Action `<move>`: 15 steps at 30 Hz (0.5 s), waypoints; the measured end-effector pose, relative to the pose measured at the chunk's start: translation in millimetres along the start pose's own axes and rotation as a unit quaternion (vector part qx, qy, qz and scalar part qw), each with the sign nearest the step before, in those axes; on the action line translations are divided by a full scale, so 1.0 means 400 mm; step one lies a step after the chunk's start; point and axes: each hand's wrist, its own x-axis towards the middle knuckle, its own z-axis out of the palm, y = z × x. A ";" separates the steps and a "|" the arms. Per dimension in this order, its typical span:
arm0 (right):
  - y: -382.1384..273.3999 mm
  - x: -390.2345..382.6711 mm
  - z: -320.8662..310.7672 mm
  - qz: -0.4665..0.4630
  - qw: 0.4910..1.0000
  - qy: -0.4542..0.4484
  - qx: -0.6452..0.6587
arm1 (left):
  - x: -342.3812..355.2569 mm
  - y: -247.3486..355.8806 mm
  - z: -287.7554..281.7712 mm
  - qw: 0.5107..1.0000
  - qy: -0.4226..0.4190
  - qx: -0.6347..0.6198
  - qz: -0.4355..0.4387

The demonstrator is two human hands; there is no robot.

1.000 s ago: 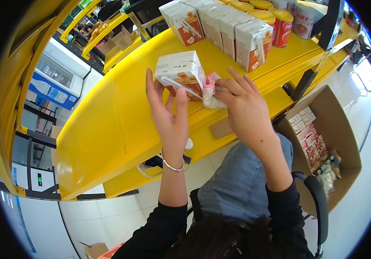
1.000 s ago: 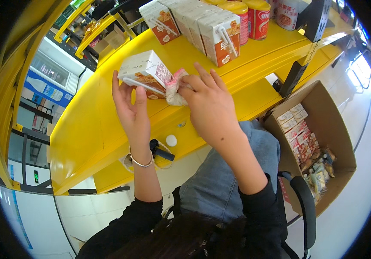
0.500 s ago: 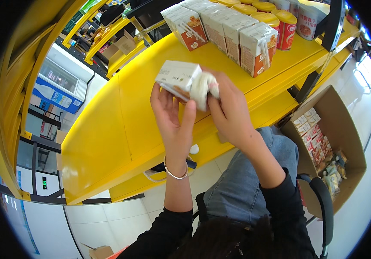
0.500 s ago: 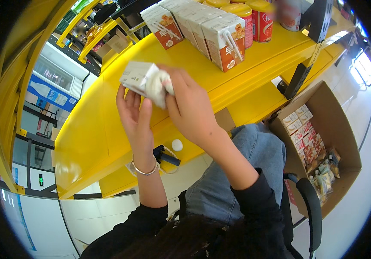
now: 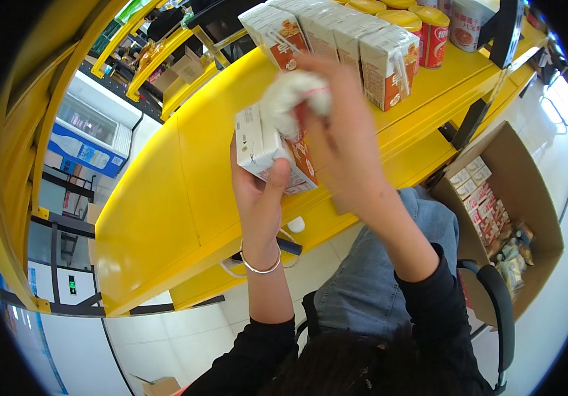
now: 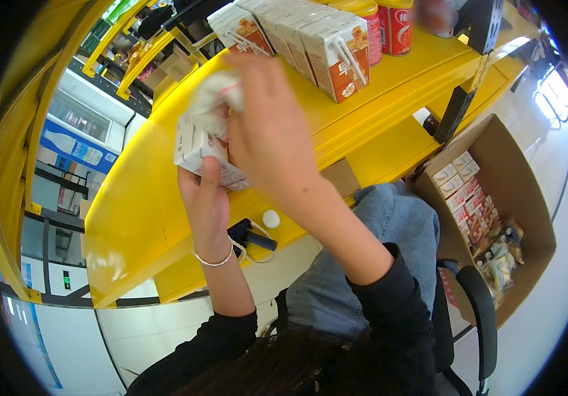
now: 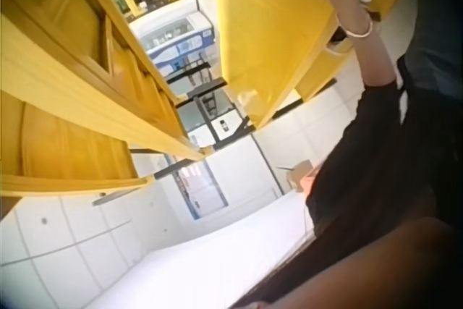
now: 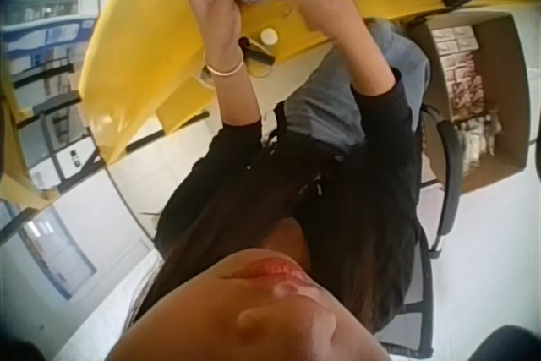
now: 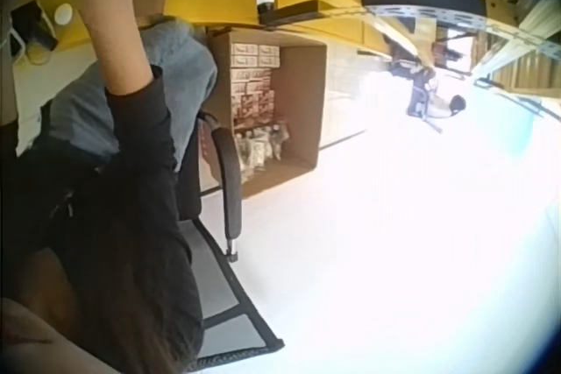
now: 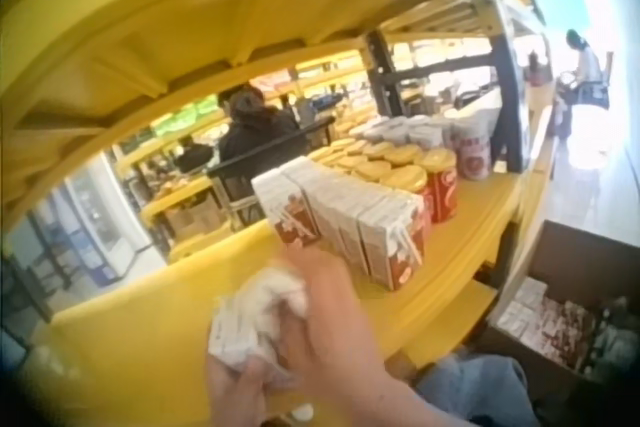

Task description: The person wipes the surfaces of small rectangular boxes with a cloth, one at a time, then places them on a yellow shelf. The person repeats this process for multiple boxes taken from a cardboard box.

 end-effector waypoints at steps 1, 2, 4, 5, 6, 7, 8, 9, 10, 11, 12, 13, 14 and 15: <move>-0.003 -0.008 0.011 -0.017 0.999 -0.030 0.037 | 0.000 -0.001 -0.003 1.000 -0.009 -0.004 -0.001; 0.001 -0.021 0.023 -0.035 0.995 -0.060 0.074 | -0.001 0.006 -0.006 0.999 -0.009 -0.044 -0.015; 0.000 -0.041 0.036 -0.041 0.985 -0.093 0.137 | -0.003 0.023 -0.012 0.991 -0.003 -0.126 -0.042; 0.000 -0.036 0.032 -0.002 0.977 -0.115 0.180 | -0.001 0.024 -0.008 0.990 0.000 -0.136 -0.040; -0.002 -0.030 0.029 0.037 0.964 -0.138 0.226 | -0.003 0.026 -0.009 0.989 0.005 -0.143 -0.040; -0.004 -0.024 0.026 0.077 0.946 -0.160 0.271 | -0.005 0.026 -0.010 0.988 0.011 -0.151 -0.039; -0.005 -0.018 0.025 0.087 0.955 -0.183 0.215 | -0.007 0.022 -0.017 0.988 0.023 -0.149 -0.042; -0.004 -0.005 0.020 0.096 0.962 -0.204 0.156 | -0.005 0.014 -0.020 0.987 0.032 -0.151 -0.044; 0.000 0.005 0.015 0.104 0.964 -0.224 0.096 | -0.002 0.011 -0.019 0.986 0.042 -0.153 -0.046; 0.015 0.009 0.017 0.136 0.958 -0.232 0.104 | -0.001 0.014 -0.015 0.983 0.064 -0.163 -0.053; 0.043 0.004 0.030 0.168 0.949 -0.241 0.113 | 0.001 0.025 -0.009 0.979 0.089 -0.171 -0.060; 0.069 -0.005 0.043 0.198 0.940 -0.247 0.123 | 0.006 0.034 -0.006 0.976 0.110 -0.178 -0.065; 0.094 -0.020 0.052 0.177 0.947 -0.233 0.135 | 0.011 0.038 -0.007 0.968 0.110 -0.212 -0.072; 0.088 -0.021 0.051 0.178 0.947 -0.240 0.116 | 0.014 0.040 -0.015 0.960 0.113 -0.245 -0.078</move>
